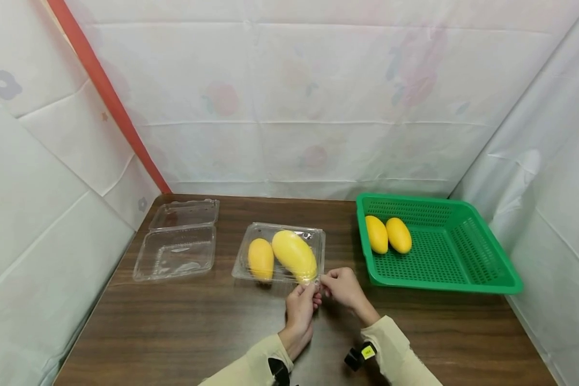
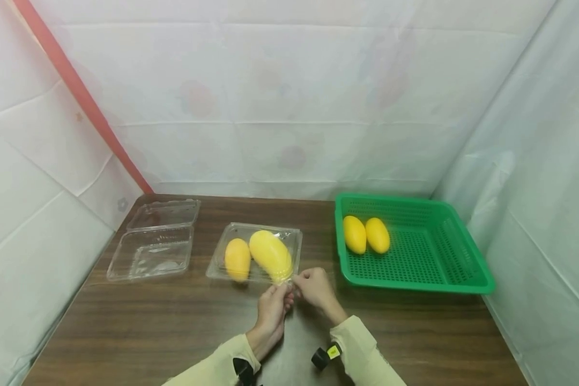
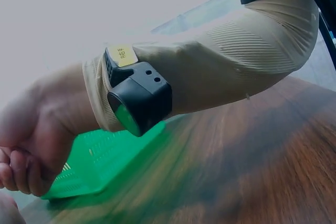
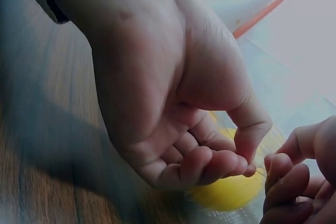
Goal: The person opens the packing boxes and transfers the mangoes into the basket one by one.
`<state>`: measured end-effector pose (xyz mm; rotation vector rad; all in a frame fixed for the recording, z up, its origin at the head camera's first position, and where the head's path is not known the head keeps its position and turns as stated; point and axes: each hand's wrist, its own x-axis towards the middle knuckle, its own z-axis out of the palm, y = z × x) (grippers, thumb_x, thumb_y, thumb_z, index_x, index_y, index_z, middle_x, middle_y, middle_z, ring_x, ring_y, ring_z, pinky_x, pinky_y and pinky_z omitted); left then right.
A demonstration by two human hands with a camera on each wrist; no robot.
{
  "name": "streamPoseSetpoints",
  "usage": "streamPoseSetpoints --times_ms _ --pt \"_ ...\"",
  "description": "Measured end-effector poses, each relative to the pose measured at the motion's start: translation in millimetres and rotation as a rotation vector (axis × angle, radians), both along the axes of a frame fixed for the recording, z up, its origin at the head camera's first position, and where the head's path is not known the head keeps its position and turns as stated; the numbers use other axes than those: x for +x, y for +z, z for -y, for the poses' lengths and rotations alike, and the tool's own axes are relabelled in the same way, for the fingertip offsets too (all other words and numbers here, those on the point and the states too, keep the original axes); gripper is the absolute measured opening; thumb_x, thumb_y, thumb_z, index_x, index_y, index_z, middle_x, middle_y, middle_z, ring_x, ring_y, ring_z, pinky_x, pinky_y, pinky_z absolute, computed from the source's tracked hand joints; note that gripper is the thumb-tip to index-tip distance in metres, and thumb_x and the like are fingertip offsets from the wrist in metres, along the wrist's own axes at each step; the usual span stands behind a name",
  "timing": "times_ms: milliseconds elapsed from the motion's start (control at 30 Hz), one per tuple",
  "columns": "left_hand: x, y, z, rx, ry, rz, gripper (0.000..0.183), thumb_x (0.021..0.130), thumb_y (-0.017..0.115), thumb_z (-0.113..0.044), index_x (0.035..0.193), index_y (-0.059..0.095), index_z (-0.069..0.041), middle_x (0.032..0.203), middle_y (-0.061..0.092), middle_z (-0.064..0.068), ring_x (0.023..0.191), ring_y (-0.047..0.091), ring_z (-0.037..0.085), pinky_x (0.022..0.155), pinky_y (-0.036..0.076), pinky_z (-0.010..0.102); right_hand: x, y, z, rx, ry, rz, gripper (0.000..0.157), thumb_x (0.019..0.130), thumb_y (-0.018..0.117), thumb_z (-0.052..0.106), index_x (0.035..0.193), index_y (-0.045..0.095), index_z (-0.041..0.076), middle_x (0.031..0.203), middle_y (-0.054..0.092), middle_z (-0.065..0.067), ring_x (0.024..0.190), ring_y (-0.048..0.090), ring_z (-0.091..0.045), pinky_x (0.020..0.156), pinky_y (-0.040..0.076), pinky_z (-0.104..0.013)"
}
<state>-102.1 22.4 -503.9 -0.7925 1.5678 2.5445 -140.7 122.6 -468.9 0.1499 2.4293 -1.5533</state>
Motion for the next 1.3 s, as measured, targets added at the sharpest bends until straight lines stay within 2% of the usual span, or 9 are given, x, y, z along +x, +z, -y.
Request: streamPoseSetpoints --times_ms 100,200,333,400,467,567,767,1000,1300 --pt "2.7 -2.8 -0.7 -0.023 -0.012 0.027 0.011 0.08 0.058 -0.002 0.071 0.062 -0.007 0.06 0.057 -0.003 0.054 0.052 0.007 0.051 0.042 0.018 -1.8 7.0 -0.4 -0.061 -0.047 0.009 0.024 0.084 0.056 0.004 0.061 0.059 -0.004 0.045 0.046 0.003 0.042 0.038 -0.01 0.041 0.029 -0.02" --pt "8.5 -5.5 2.4 -0.047 -0.04 0.077 0.008 0.082 0.057 -0.004 0.077 0.064 -0.003 0.061 0.056 -0.003 0.054 0.052 0.007 0.051 0.042 0.019 -5.1 21.7 0.7 -0.086 -0.031 -0.024 0.024 0.085 0.055 0.005 0.064 0.06 -0.006 0.047 0.047 0.002 0.043 0.039 -0.01 0.041 0.031 -0.021" --pt "11.6 -1.4 8.3 0.007 -0.151 0.089 0.011 0.087 0.058 -0.01 0.089 0.064 0.0 0.068 0.058 -0.003 0.059 0.054 0.008 0.056 0.045 0.021 -11.0 38.1 -1.2 -0.05 0.018 -0.069 0.025 0.086 0.056 0.007 0.065 0.06 -0.006 0.048 0.048 0.001 0.044 0.04 -0.011 0.042 0.034 -0.022" --pt "10.7 2.1 12.9 0.047 -0.21 0.082 0.014 0.089 0.058 -0.013 0.095 0.062 -0.001 0.071 0.059 -0.002 0.062 0.056 0.009 0.059 0.047 0.021 -12.1 41.2 -3.0 -0.035 0.013 -0.06 0.025 0.087 0.056 0.006 0.065 0.06 -0.006 0.048 0.047 0.001 0.044 0.04 -0.012 0.042 0.033 -0.022" --pt "8.6 3.6 18.4 0.071 -0.234 0.081 0.018 0.09 0.058 -0.017 0.098 0.059 -0.002 0.073 0.059 -0.003 0.063 0.057 0.009 0.06 0.049 0.022 -12.2 40.8 -5.4 -0.028 0.002 -0.041 0.025 0.087 0.056 0.005 0.064 0.059 -0.005 0.048 0.047 0.0 0.045 0.04 -0.012 0.042 0.033 -0.022" --pt "5.8 4.3 28.3 0.074 -0.208 0.092 0.023 0.092 0.057 -0.022 0.102 0.057 -0.001 0.074 0.059 -0.003 0.063 0.059 0.009 0.061 0.051 0.023 -11.2 37.0 -8.0 -0.015 0.017 -0.023 0.026 0.087 0.056 0.006 0.061 0.059 -0.002 0.049 0.048 0.0 0.045 0.041 -0.012 0.043 0.034 -0.022" --pt "0.8 3.6 45.5 0.035 -0.113 0.07 0.03 0.096 0.057 -0.028 0.104 0.053 0.001 0.075 0.062 -0.002 0.064 0.061 0.009 0.062 0.052 0.023 -9.2 27.0 -9.2 -0.028 0.029 -0.008 0.029 0.088 0.055 0.005 0.059 0.056 0.001 0.052 0.054 -0.002 0.044 0.047 -0.013 0.046 0.044 -0.027" --pt "-4.1 2.7 52.8 -0.016 -0.012 0.078 0.018 0.096 0.059 -0.019 0.1 0.055 -0.001 0.077 0.068 0.001 0.064 0.062 0.009 0.06 0.051 0.022 -8.8 19.7 -9.0 -0.079 -0.002 -0.008 0.023 0.089 0.057 0.003 0.067 0.062 -0.005 0.06 0.063 -0.006 0.05 0.056 -0.014 0.051 0.052 -0.025" --pt "-2.6 -0.3 56.9 0.013 -0.024 0.073 0.015 0.095 0.058 -0.017 0.1 0.054 -0.003 0.079 0.068 0.002 0.068 0.063 0.011 0.064 0.053 0.023 -5.5 20.7 -11.2 -0.178 -0.016 -0.052 0.012 0.086 0.068 0.002 0.082 0.058 -0.005 0.065 0.066 -0.009 0.052 0.06 -0.015 0.051 0.055 -0.028"
